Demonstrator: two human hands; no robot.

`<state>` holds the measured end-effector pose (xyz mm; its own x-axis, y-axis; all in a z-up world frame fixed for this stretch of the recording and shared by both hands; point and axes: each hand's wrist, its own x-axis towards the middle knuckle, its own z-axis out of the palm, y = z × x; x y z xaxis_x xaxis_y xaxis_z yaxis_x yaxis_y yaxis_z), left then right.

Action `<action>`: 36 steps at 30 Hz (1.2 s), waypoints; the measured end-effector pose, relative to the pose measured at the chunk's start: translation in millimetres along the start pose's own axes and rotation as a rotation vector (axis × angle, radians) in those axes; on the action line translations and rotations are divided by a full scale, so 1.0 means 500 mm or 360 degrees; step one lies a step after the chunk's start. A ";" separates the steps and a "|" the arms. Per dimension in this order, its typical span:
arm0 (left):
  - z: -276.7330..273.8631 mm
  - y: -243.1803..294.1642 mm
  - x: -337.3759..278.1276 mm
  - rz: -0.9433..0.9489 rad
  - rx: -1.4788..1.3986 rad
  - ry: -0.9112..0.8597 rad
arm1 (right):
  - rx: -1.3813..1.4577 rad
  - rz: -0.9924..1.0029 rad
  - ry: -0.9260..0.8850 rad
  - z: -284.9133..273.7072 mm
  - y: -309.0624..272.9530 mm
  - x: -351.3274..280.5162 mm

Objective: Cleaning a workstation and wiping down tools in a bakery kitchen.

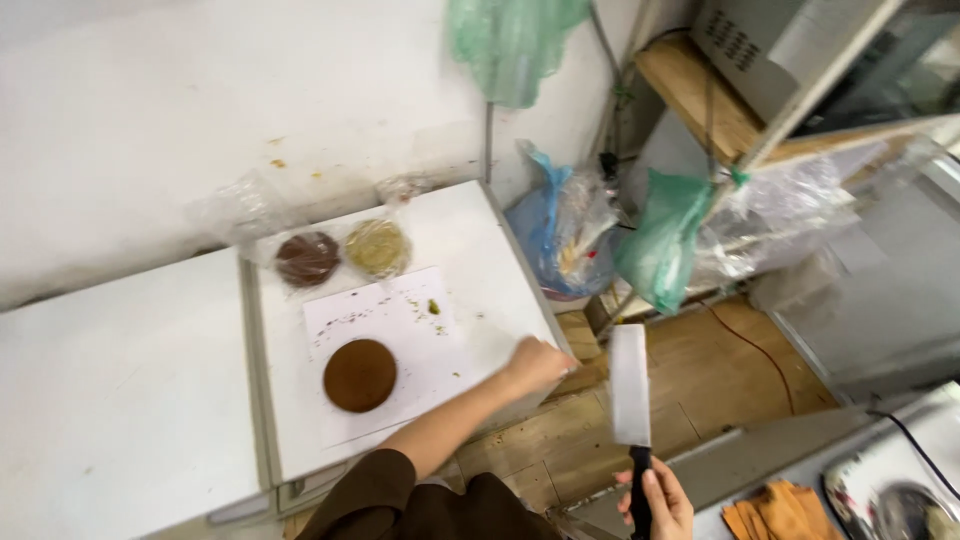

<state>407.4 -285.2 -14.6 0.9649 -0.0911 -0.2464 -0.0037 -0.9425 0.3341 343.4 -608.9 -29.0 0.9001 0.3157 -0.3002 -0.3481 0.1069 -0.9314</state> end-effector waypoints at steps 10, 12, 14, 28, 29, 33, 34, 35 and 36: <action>-0.069 -0.077 -0.319 -0.0116 -0.0047 -0.0071 | -0.0237 0.0308 -0.0398 0.221 0.125 0.110; 0.001 -0.205 -0.368 -0.0490 -0.0201 0.0450 | -0.0523 0.0405 -0.0639 0.282 0.181 0.130; 0.005 -0.285 -0.433 -0.0808 -0.0221 0.0602 | -0.0654 0.0521 -0.0762 0.382 0.183 0.106; 0.093 -0.411 -0.501 -0.1295 0.0064 0.1320 | -0.0707 0.0397 -0.0860 0.624 0.263 0.048; 0.093 -0.412 -0.500 -0.1282 0.0061 0.1343 | -0.0748 0.0386 -0.0843 0.633 0.257 0.048; 0.101 -0.420 -0.495 -0.1274 0.0061 0.1411 | -0.0876 0.0231 -0.0873 0.682 0.241 0.075; 0.104 -0.421 -0.497 -0.1283 0.0061 0.1409 | -0.0879 0.0236 -0.0880 0.687 0.241 0.078; 0.105 -0.421 -0.495 -0.1299 0.0051 0.1437 | -0.0942 0.0182 -0.0874 0.693 0.239 0.084; 0.105 -0.422 -0.495 -0.1314 0.0041 0.1465 | -0.1005 0.0128 -0.0868 0.698 0.236 0.088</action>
<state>155.7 -80.8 -72.1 0.5059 0.7838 0.3601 0.6987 -0.6172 0.3617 250.6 -253.2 -80.2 0.5696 0.7287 -0.3802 -0.0475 -0.4326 -0.9003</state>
